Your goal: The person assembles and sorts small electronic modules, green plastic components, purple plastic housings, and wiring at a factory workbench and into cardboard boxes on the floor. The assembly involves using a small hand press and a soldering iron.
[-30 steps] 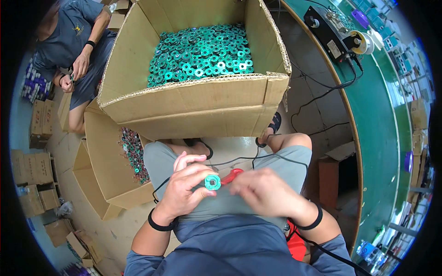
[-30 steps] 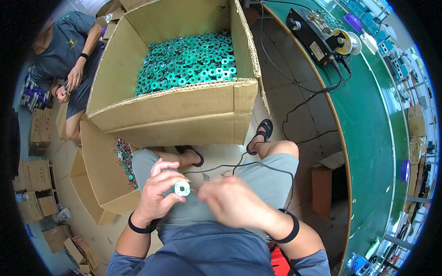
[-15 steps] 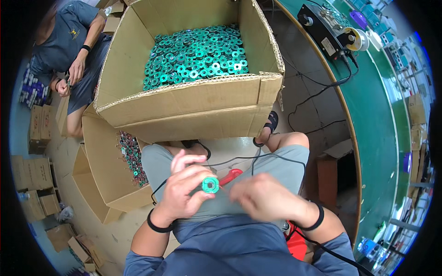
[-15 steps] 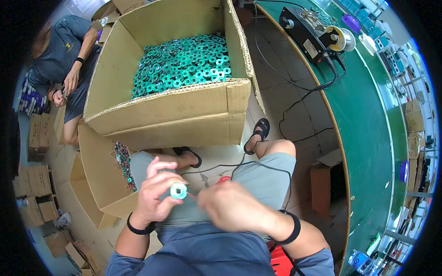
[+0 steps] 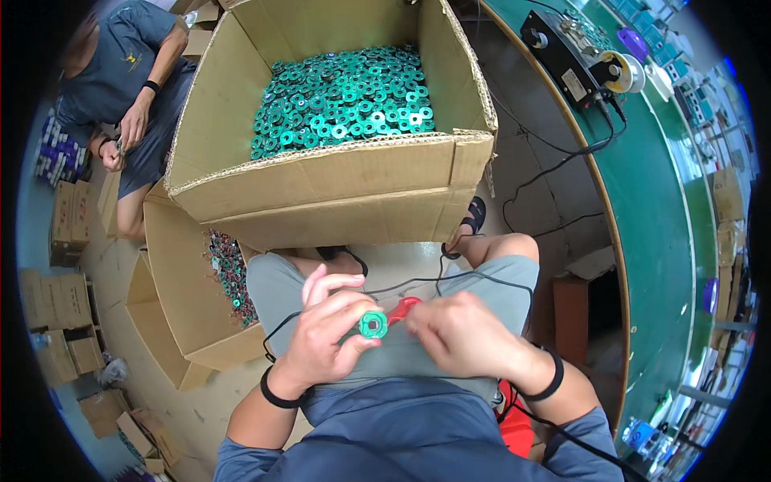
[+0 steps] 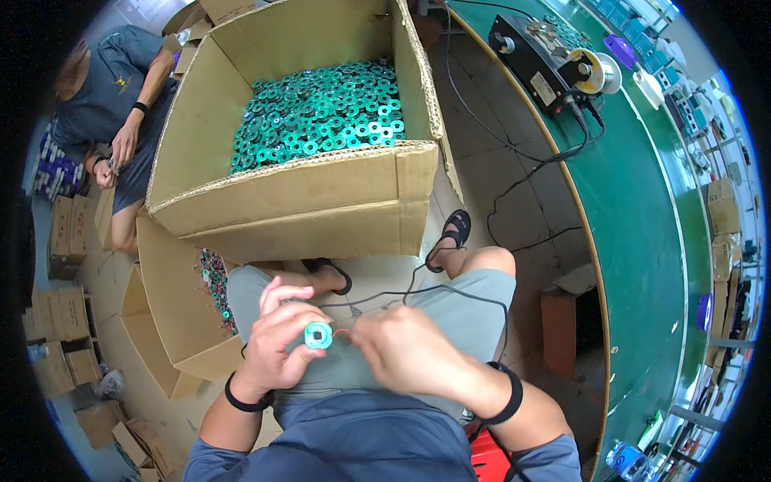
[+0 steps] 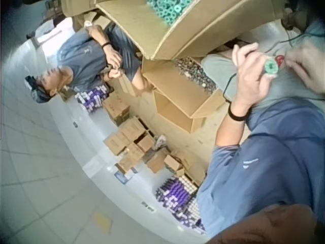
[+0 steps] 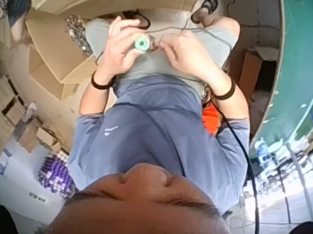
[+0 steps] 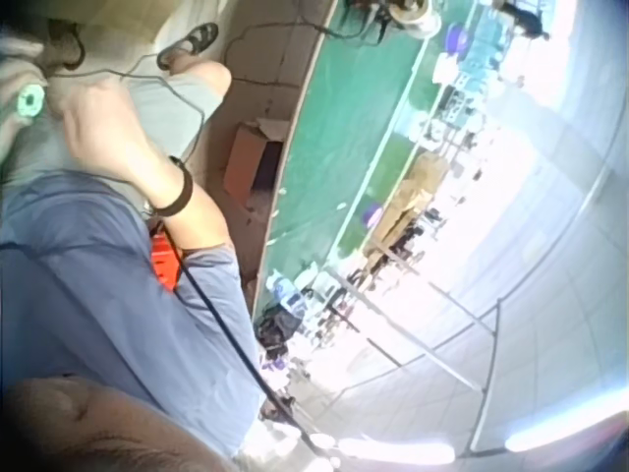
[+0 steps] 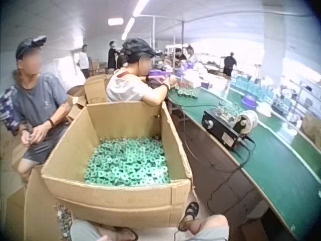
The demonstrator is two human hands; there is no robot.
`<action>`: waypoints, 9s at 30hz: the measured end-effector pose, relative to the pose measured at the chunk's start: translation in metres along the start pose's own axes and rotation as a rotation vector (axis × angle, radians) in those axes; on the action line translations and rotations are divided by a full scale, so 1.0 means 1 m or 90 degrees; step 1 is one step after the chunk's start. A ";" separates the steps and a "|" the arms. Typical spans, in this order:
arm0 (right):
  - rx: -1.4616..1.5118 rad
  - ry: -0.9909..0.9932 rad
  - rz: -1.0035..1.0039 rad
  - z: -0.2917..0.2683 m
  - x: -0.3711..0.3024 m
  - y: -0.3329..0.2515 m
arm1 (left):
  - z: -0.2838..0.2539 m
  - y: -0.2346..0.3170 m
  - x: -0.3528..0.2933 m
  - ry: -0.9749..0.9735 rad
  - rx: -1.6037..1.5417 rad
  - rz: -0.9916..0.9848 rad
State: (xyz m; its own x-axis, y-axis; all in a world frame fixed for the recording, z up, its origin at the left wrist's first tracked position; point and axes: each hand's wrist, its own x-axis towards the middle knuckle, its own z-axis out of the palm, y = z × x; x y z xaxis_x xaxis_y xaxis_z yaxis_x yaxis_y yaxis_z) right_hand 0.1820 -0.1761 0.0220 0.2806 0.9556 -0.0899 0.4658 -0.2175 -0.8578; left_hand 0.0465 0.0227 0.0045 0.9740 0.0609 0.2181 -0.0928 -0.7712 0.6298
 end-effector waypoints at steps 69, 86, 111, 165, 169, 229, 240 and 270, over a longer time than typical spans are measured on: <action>0.596 0.491 -0.126 -0.109 0.007 0.039 | -0.029 -0.192 0.331 -0.300 0.313 -0.102; 0.587 0.425 0.111 -0.072 -0.041 0.090 | -0.002 -0.250 0.376 -0.224 0.413 -0.179; -0.073 0.090 -0.099 0.026 0.057 -0.067 | -0.082 -0.041 -0.151 0.132 -0.644 -0.400; -0.402 0.612 0.008 -0.221 -0.171 -0.049 | -0.109 0.019 0.012 0.251 -0.394 -0.009; -0.446 0.692 -0.018 -0.266 -0.199 -0.104 | -0.113 0.037 0.040 0.244 -0.435 0.087; -0.543 0.669 0.657 -0.889 -0.109 0.516 | 0.226 -0.003 1.013 -0.846 -0.257 0.464; -0.366 0.437 0.086 -0.819 0.122 0.279 | -0.012 0.116 0.450 0.047 -0.252 -0.690; -0.368 0.454 0.391 -0.755 0.023 0.120 | -0.057 0.045 0.357 0.058 -0.314 -0.616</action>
State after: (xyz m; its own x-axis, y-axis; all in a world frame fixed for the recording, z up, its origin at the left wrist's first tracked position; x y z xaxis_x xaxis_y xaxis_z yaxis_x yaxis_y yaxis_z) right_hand 0.8778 -0.3300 0.2987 0.9314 0.3603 0.0525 0.3519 -0.8537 -0.3838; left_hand 0.3787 0.0460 0.1534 0.6621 0.5679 -0.4889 0.6123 -0.0338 0.7899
